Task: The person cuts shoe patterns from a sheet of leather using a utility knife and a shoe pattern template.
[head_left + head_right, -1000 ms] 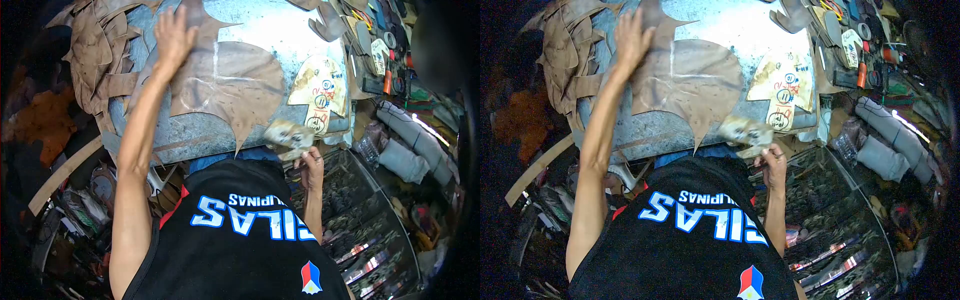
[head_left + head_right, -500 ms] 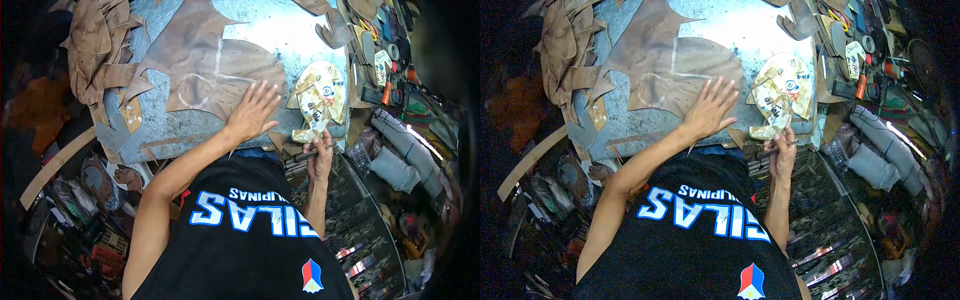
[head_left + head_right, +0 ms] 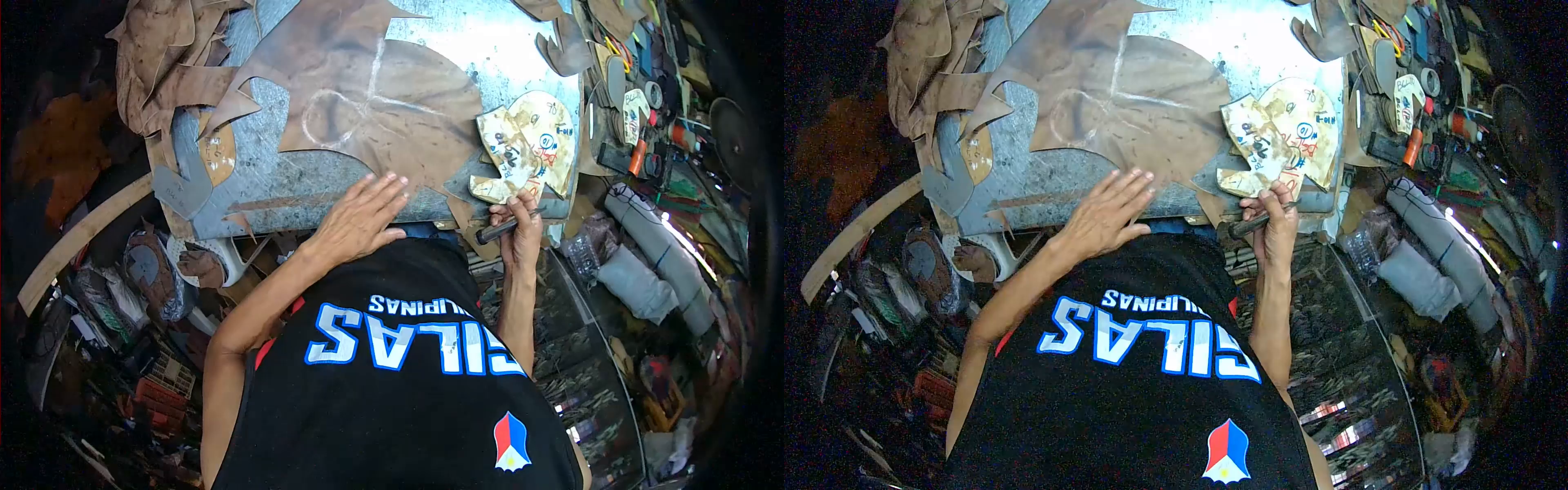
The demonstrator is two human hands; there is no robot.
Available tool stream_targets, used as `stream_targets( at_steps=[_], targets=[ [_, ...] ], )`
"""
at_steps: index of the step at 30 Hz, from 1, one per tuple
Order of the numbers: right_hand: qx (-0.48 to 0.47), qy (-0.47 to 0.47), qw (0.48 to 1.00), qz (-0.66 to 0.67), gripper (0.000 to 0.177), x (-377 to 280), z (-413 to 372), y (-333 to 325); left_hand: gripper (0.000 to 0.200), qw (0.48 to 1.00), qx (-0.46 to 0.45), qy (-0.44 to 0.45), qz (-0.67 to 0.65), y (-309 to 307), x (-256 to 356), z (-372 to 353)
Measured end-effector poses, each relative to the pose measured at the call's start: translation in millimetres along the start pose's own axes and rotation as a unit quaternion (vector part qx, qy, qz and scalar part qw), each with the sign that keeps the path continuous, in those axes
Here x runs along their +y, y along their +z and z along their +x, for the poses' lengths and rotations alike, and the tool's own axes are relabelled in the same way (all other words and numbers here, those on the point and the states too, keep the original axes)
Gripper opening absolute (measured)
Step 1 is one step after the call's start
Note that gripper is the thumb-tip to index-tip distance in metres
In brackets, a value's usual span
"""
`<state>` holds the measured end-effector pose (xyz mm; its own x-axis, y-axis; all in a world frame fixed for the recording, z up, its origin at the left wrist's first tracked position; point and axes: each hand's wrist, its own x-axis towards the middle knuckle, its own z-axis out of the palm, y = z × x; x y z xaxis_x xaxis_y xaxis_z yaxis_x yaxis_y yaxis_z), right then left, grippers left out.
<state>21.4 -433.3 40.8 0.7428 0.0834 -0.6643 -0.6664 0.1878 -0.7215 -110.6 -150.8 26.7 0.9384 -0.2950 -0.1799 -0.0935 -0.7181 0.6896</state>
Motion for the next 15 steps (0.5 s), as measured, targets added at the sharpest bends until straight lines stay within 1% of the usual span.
stream_targets(
  at_steps=[1, 3, 5, 6, 8, 9, 11, 13, 15],
  targets=[
    [-0.002, 0.002, 1.0, 0.001, 0.024, 3, -2, 2, 0.059, 1.0, 0.001, 0.0, 0.0, -3, -2, -3],
    [-0.008, -0.005, 1.0, 0.004, 0.024, 8, -5, 6, 0.058, 0.997, 0.027, -0.039, 0.068, -8, -6, -6],
    [0.011, -0.001, 1.0, 0.023, 0.023, 11, -10, 12, 0.058, 0.995, 0.04, -0.041, 0.077, -12, -12, -9],
    [0.017, 0.003, 1.0, 0.025, 0.023, 12, -11, 13, 0.057, 0.992, 0.061, -0.053, 0.1, -15, -15, -9],
    [0.018, -0.003, 0.999, 0.029, 0.022, 13, -12, 11, 0.057, 0.984, 0.091, -0.079, 0.134, -19, -25, -10],
    [0.018, -0.008, 0.999, 0.032, 0.021, 14, -12, 10, 0.057, 0.983, 0.093, -0.076, 0.137, -24, -30, -11],
    [0.021, -0.012, 0.999, 0.047, 0.022, 15, -14, 7, 0.057, 0.97, 0.12, -0.136, 0.161, -34, -39, -12],
    [0.025, -0.016, 0.998, 0.061, 0.023, 16, -18, 5, 0.058, 0.962, 0.136, -0.141, 0.188, -47, -50, -12],
    [0.032, -0.015, 0.996, 0.087, 0.021, 16, -23, 7, 0.059, 0.951, 0.139, -0.197, 0.196, -61, -61, -13]
  ],
)
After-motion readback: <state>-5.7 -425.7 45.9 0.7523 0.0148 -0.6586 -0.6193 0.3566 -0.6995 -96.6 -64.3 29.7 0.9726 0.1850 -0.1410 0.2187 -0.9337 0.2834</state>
